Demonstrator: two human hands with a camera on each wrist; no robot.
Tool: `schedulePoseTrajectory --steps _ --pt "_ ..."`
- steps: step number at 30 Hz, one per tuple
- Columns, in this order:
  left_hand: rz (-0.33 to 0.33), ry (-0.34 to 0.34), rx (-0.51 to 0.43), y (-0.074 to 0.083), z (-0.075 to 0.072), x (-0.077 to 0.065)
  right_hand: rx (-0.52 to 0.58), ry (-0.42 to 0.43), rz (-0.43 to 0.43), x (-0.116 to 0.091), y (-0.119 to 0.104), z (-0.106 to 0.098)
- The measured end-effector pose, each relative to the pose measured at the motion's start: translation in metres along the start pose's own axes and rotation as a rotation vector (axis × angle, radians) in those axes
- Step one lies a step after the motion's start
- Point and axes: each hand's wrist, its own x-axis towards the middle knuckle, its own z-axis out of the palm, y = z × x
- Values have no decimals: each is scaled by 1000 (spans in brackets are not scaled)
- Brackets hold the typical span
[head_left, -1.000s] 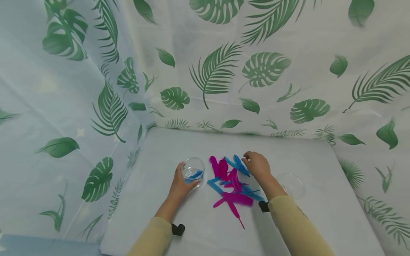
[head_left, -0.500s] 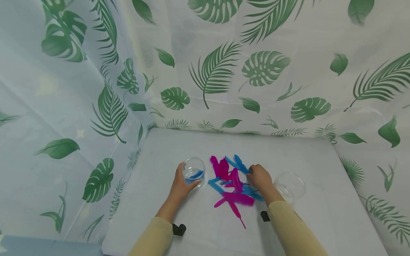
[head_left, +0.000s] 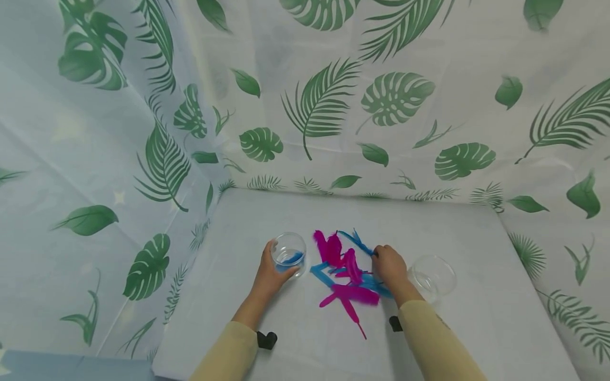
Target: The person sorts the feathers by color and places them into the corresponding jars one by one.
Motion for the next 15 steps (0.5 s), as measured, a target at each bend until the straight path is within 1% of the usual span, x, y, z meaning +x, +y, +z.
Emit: schedulePoseTrajectory --steps 6,11,15 --pt "-3 -5 1 2 0 0 23 32 -12 -2 -1 -6" --pt "-3 -3 6 3 0 0 44 109 -52 -2 -7 -13" --pt "-13 -2 13 3 -1 -1 56 183 -115 0 -17 -27"
